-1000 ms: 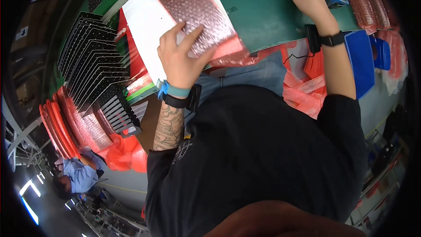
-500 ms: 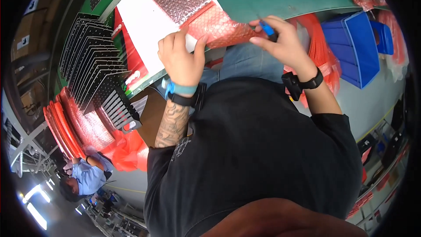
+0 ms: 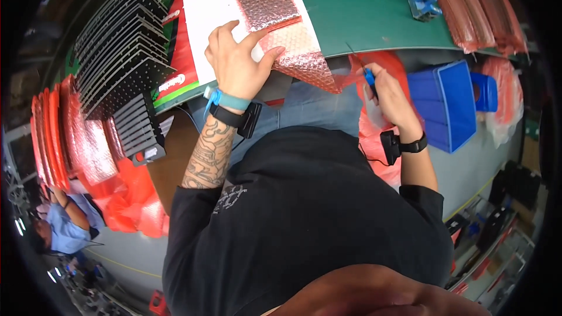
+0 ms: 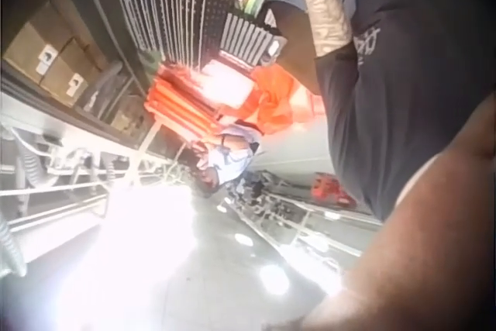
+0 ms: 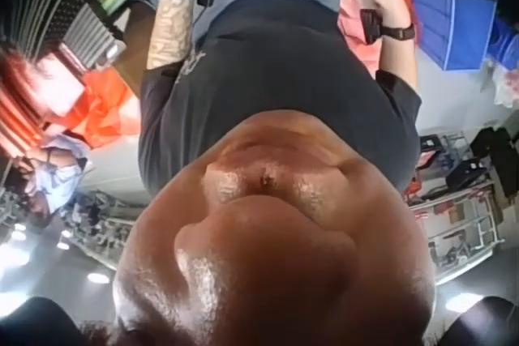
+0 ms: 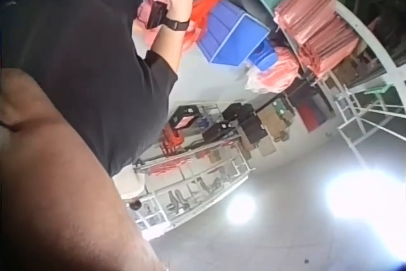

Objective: The person places a circuit board into a bubble wrap sleeve, cuts the wrap with a utility knife, and secures it with tape. They then place the wrapped board onto a stack and repeat the process for another board.

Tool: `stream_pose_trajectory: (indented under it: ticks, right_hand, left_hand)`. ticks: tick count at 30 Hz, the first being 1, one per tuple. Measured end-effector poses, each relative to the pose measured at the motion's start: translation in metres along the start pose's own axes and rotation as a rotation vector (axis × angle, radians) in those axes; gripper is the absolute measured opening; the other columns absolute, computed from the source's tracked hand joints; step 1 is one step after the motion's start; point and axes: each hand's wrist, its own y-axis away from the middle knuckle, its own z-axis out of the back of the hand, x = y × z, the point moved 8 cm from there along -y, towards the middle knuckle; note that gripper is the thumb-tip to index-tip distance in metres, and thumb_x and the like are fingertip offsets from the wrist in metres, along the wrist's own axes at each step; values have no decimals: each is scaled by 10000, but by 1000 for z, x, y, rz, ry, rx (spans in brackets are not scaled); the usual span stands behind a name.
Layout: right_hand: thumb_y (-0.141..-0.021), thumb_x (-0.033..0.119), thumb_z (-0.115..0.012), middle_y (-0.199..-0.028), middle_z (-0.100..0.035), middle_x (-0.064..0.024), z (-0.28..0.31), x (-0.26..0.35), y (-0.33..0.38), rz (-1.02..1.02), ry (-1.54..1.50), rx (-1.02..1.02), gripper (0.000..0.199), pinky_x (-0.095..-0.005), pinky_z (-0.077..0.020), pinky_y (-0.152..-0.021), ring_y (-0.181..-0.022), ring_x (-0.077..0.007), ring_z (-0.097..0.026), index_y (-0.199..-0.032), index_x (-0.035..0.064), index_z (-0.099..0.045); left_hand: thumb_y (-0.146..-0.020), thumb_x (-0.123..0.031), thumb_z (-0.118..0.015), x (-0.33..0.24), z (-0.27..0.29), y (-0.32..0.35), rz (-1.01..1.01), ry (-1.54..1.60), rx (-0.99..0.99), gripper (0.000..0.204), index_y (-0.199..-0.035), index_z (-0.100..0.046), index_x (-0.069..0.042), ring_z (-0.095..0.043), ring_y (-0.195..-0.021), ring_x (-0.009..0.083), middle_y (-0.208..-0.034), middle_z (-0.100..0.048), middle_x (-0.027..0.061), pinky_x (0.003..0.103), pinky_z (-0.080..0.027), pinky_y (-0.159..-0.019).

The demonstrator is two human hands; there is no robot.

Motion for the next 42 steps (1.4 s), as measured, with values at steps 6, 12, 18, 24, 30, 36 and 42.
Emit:
stream_pose_trajectory:
  ticks: [6,12,18,24,30,36,42]
  right_hand:
    - [-958,156,-641,-790,-635,-82,-16,116,-57,667,766,23,111,-368,-481,-674,-759,-242,-631,-1005,55,-642]
    - [-861,120,-649,-820,-645,-119,-75,140,-94,936,1031,190,116,-434,-519,-714,-829,-321,-654,-966,75,-669]
    - [-805,67,-624,-813,-645,-105,-101,136,-109,901,1116,274,139,-439,-547,-723,-852,-305,-667,-933,84,-675]
    - [-818,89,-615,-784,-650,-101,-82,113,-109,891,1158,273,101,-439,-547,-712,-840,-306,-675,-902,91,-672]
    - [-827,81,-616,-861,-681,-122,0,80,-104,651,1296,356,120,-457,-547,-755,-909,-334,-676,-939,75,-658]
    - [-931,123,-636,-881,-635,-192,73,63,-159,537,867,117,107,-480,-512,-771,-912,-390,-644,-1002,43,-640]
    - [-956,112,-644,-955,-660,-173,88,79,-226,663,986,-248,133,-416,-520,-803,-887,-340,-656,-1061,32,-665]
  left_hand:
    - [-723,-438,-874,17,-10,12,84,62,27,558,-1227,-717,-259,-352,-1414,437,-1449,-460,213,631,-252,-1153]
    - [-710,-388,-891,20,-6,9,96,144,57,563,-1229,-716,-258,-351,-1415,442,-1490,-436,212,583,-281,-1149]
    - [-709,-395,-882,21,-13,5,123,185,92,562,-1232,-709,-284,-331,-1442,449,-1496,-432,206,657,-209,-1181]
    - [-709,-386,-883,22,-12,3,107,167,99,569,-1239,-704,-285,-362,-1425,446,-1483,-451,205,638,-236,-1181]
    - [-714,-375,-882,25,-9,11,121,179,82,546,-1222,-714,-265,-366,-1423,442,-1476,-461,205,638,-246,-1177]
    - [-777,-245,-810,4,2,19,-16,144,68,347,-1116,-742,-219,-408,-1403,406,-1442,-506,149,615,-292,-1152]
    - [-761,-96,-690,-19,3,63,-335,225,132,223,-981,-716,-124,-571,-1206,296,-1231,-645,66,520,-414,-1026]
